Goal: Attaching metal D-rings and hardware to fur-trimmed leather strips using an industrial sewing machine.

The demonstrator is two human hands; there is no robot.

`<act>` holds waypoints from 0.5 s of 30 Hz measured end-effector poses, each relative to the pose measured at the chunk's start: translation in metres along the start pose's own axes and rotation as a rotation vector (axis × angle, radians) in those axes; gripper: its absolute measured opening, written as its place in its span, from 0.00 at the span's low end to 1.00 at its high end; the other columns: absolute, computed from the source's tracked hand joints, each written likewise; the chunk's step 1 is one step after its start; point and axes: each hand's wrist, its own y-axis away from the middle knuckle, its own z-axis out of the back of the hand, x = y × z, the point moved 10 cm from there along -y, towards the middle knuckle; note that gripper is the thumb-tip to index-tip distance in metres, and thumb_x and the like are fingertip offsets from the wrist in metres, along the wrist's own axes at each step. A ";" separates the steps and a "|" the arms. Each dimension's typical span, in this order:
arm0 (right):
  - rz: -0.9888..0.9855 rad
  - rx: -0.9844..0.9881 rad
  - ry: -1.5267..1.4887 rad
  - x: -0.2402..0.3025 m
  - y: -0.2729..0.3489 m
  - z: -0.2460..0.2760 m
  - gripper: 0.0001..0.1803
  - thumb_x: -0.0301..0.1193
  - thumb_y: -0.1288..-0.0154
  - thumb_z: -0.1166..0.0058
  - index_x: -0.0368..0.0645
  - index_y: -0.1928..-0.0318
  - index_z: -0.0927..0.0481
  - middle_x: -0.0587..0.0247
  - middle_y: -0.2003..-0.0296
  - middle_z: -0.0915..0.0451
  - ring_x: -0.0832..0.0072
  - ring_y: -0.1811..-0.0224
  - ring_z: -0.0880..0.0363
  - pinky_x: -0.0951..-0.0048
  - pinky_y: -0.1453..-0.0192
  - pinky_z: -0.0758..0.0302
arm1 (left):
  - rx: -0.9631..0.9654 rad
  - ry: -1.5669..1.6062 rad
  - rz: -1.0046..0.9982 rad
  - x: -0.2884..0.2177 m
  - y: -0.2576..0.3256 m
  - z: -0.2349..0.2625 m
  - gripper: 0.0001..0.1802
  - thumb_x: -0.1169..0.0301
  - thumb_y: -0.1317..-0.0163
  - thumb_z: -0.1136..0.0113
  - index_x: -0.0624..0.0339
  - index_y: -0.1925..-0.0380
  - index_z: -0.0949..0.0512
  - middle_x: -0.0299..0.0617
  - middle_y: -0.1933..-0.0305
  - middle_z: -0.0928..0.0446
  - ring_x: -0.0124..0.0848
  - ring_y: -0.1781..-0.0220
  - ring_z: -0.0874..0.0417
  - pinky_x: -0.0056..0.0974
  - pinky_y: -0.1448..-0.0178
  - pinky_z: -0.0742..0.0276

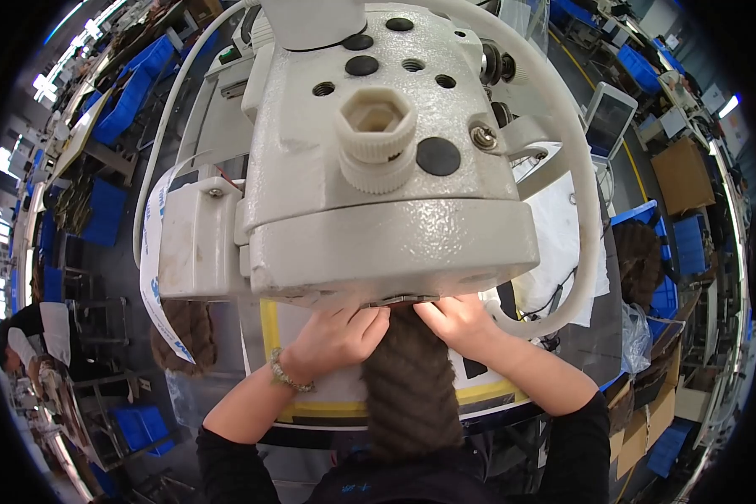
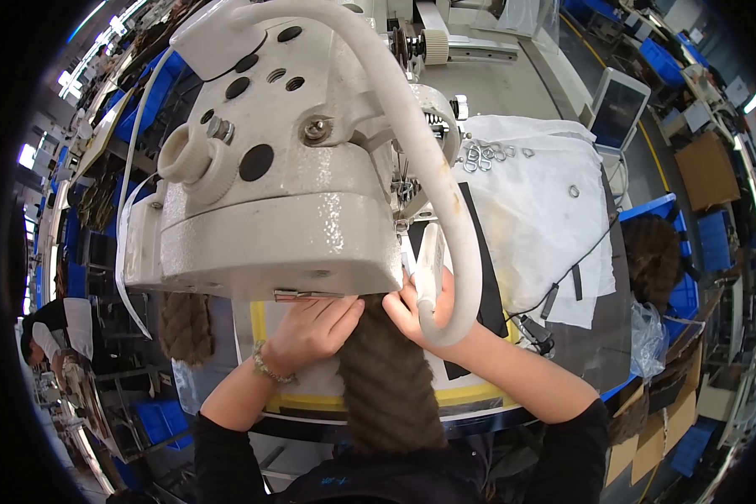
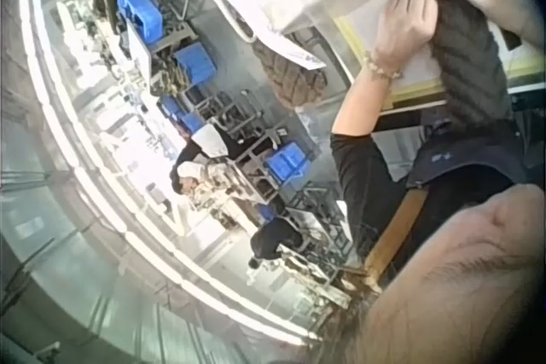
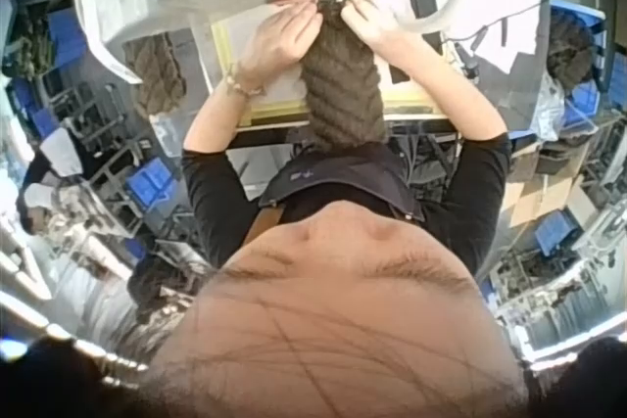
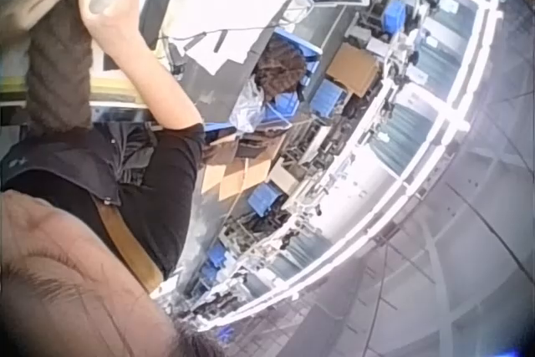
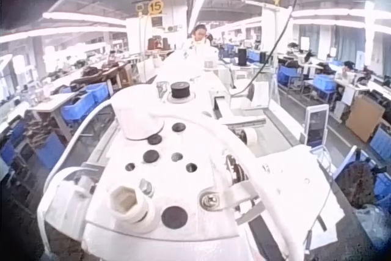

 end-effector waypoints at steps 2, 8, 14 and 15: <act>0.009 -0.030 0.005 0.001 -0.001 0.005 0.10 0.24 0.52 0.44 0.42 0.65 0.20 0.58 0.61 0.20 0.64 0.56 0.21 0.61 0.46 0.26 | -0.026 0.007 -0.016 -0.002 0.000 0.001 0.10 0.74 0.51 0.38 0.60 0.67 0.20 0.33 0.68 0.24 0.29 0.63 0.20 0.31 0.64 0.23; 0.057 0.113 0.132 0.010 0.006 -0.002 0.15 0.26 0.51 0.45 0.39 0.59 0.20 0.56 0.58 0.20 0.68 0.57 0.21 0.67 0.51 0.25 | 0.092 0.054 0.020 -0.003 0.002 -0.002 0.14 0.75 0.48 0.41 0.65 0.59 0.18 0.48 0.54 0.18 0.38 0.50 0.16 0.37 0.47 0.18; 0.114 0.218 0.030 0.041 0.034 0.016 0.25 0.27 0.44 0.48 0.39 0.43 0.23 0.50 0.44 0.23 0.63 0.43 0.22 0.64 0.43 0.26 | 0.196 0.094 0.088 -0.010 0.017 0.001 0.19 0.74 0.43 0.44 0.63 0.50 0.21 0.51 0.44 0.22 0.42 0.40 0.21 0.45 0.37 0.25; 0.105 0.268 0.004 0.046 0.042 0.016 0.26 0.28 0.43 0.48 0.39 0.41 0.24 0.49 0.42 0.24 0.62 0.40 0.24 0.63 0.40 0.27 | 0.192 0.093 0.082 -0.013 0.017 0.001 0.19 0.74 0.43 0.44 0.63 0.50 0.21 0.51 0.44 0.22 0.42 0.40 0.21 0.45 0.37 0.25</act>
